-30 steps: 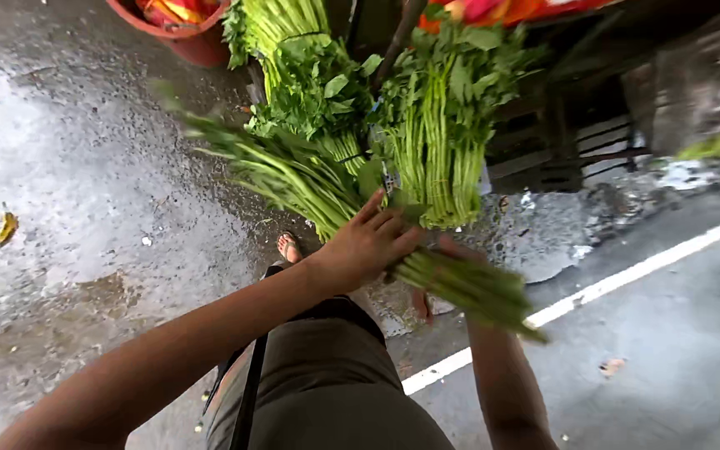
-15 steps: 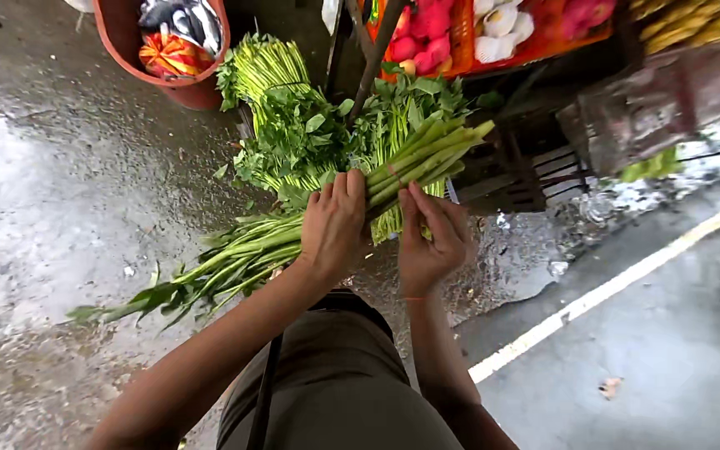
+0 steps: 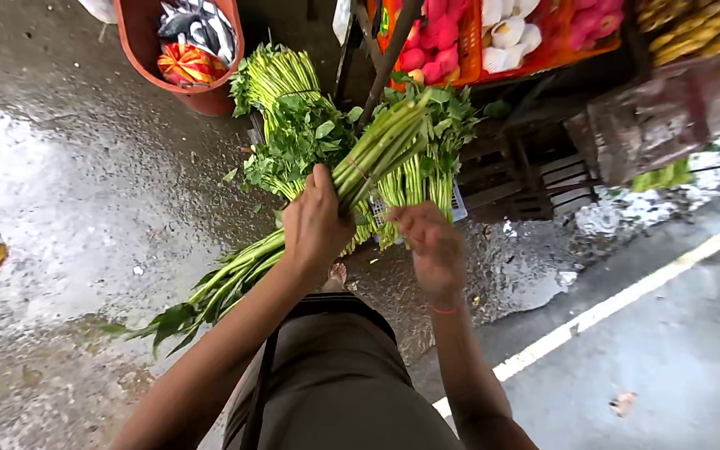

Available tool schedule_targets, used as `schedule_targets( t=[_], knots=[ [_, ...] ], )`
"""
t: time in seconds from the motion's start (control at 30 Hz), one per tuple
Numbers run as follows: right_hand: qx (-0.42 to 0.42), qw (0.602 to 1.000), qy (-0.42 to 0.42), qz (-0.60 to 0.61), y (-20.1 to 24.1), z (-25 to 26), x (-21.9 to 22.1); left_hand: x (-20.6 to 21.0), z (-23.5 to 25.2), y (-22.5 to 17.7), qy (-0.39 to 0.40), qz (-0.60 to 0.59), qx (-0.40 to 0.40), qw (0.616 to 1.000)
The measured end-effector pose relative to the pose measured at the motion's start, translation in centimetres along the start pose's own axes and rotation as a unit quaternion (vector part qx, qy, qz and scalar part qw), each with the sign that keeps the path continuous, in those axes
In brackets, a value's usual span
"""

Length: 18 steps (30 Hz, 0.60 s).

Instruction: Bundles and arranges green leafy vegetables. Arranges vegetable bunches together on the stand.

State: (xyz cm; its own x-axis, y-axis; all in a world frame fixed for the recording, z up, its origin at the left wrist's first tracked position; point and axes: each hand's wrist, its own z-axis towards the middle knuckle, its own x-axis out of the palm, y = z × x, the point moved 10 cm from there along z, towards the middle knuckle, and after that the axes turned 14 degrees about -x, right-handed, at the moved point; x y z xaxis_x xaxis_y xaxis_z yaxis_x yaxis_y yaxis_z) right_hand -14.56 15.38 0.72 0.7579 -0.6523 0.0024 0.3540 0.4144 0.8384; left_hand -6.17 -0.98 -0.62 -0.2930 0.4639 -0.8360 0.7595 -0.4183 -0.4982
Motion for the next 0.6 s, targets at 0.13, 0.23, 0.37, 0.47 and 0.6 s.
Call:
schedule_targets(
  t=[0.13, 0.23, 0.37, 0.47, 0.6],
  knots=[
    [-0.01, 0.954, -0.208, 0.214, -0.4, -1.4, -4.2, -0.2, -1.0, 0.0, 0.006, -0.051, 0.018, 0.999],
    [0.063, 0.807, -0.36, 0.464, -5.1, -2.5, -5.3, -0.4, -1.8, -1.4, 0.004, -0.093, 0.063, 0.994],
    [-0.004, 0.866, -0.221, 0.45, -3.4, -0.6, -1.7, -0.5, -0.9, -2.7, 0.034, -0.092, 0.068, 0.993],
    [0.117, 0.989, 0.073, 0.048, 0.9, 0.9, 2.5, -0.6, -0.2, -2.6, 0.02, -0.059, 0.071, 0.996],
    [0.285, 0.923, 0.231, -0.113, -1.3, 0.4, -0.4, -1.5, -2.4, -3.3, -0.028, -0.07, 0.159, 0.984]
  ],
)
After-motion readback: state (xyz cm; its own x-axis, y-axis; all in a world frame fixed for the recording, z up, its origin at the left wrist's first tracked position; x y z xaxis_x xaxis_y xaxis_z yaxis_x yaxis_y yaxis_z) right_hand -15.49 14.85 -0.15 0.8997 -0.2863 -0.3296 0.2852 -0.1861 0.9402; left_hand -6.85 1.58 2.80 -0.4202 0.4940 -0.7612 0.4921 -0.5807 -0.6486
